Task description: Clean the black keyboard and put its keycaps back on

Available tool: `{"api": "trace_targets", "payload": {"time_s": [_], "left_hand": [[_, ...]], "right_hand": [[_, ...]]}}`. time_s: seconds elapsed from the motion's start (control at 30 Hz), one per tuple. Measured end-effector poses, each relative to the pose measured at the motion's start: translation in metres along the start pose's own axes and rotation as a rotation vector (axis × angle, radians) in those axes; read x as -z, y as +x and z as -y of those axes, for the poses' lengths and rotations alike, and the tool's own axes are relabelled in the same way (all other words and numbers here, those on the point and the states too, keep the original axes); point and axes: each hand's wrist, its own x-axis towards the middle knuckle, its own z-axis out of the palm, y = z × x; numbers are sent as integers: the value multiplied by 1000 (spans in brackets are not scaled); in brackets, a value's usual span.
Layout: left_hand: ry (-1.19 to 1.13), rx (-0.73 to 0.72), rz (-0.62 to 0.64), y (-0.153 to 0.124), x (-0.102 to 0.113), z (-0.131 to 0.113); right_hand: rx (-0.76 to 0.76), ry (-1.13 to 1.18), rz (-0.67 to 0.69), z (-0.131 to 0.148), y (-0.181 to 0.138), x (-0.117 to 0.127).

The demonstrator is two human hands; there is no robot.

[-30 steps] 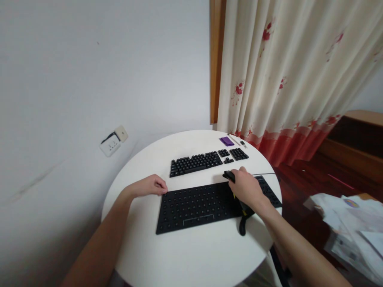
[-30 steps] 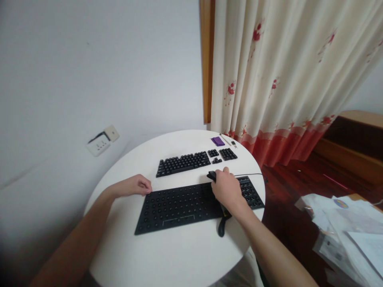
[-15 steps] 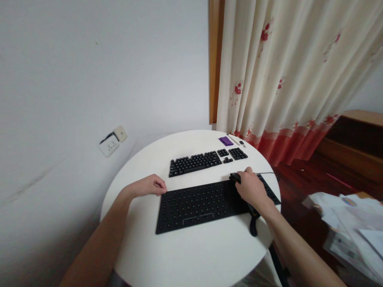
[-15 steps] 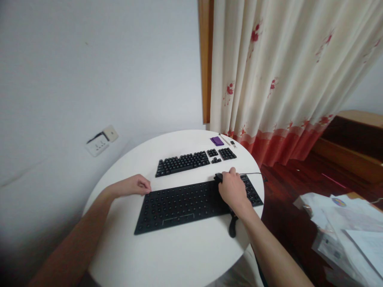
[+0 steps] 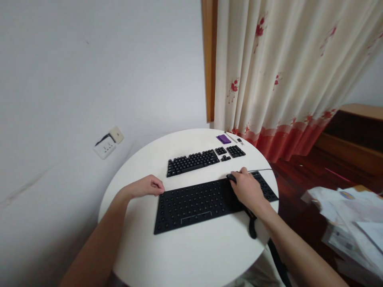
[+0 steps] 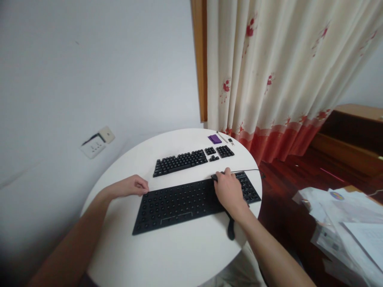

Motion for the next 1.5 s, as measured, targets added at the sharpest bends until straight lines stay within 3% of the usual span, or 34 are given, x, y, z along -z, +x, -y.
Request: {"api": "trace_targets", "payload": {"time_s": [0.1, 0.23, 0.3, 0.53, 0.77, 1.0, 1.23, 1.4, 1.5], "left_hand": [[-7, -3, 3, 0, 0, 0], [7, 10, -3, 0, -1, -3], [17, 17, -6, 0, -1, -5], [-3, 0, 6, -1, 0, -3], [6, -14, 10, 1, 0, 0], [24, -18, 9, 1, 1, -4], [17, -10, 0, 0, 0, -7], [26, -3, -1, 0, 0, -4], [33, -5, 2, 0, 0, -3]], "right_hand": [[-64, -23, -16, -9, 4, 6], [167, 94, 7, 10, -6, 0], [213, 117, 31, 14, -9, -3], [-36, 2, -59, -9, 0, 5], [216, 127, -4, 34, -21, -8], [-94, -26, 2, -18, 0, 6], [100, 107, 13, -4, -6, 1], [-104, -12, 11, -21, 1, 7], [-93, -13, -21, -18, 3, 9]]}}
